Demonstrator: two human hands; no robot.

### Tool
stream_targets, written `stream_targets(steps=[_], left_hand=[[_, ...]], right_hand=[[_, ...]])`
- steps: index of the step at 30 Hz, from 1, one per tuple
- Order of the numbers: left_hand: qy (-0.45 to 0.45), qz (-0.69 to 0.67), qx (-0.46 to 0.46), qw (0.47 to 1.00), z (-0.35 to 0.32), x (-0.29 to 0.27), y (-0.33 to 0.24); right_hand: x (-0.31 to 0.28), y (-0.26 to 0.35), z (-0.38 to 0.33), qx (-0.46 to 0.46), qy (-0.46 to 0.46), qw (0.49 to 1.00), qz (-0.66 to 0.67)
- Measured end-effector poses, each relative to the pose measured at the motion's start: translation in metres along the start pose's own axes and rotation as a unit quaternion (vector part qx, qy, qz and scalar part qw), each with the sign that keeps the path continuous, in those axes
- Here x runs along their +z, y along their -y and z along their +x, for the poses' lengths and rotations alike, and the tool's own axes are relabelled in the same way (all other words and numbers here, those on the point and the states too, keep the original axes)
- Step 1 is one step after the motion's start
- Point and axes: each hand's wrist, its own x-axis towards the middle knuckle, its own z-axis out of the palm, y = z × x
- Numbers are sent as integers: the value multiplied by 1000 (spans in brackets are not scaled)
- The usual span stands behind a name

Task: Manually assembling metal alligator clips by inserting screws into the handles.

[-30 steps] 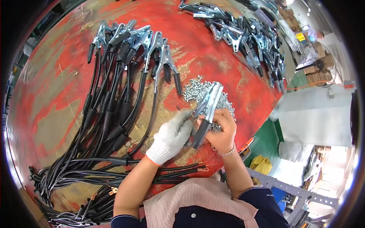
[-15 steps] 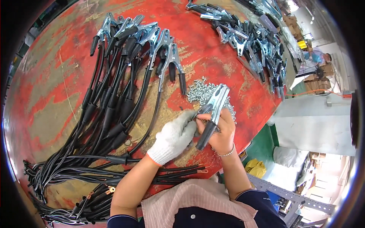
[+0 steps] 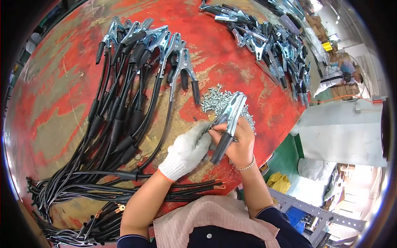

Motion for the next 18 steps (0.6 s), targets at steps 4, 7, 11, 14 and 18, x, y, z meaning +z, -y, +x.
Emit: stream_targets(steps=[4,7,11,14,18], left_hand=[[-7,-1,10,1000,2,2,7],[-11,-5,26,1000,3,3,12],[-2,-8,28,1000,4,3,12],[-7,14,23,1000,2,2,7],[-3,-7,14,1000,3,2,7]], right_hand=[[2,0,0,4,-6,1000,8],[1,7,2,1,-6,1000,24],[3,-3,-4,-16,-4,1000,13],[4,-4,-5,-3,-8,1000,10],[0,-1,-4,-27,4,1000,4]])
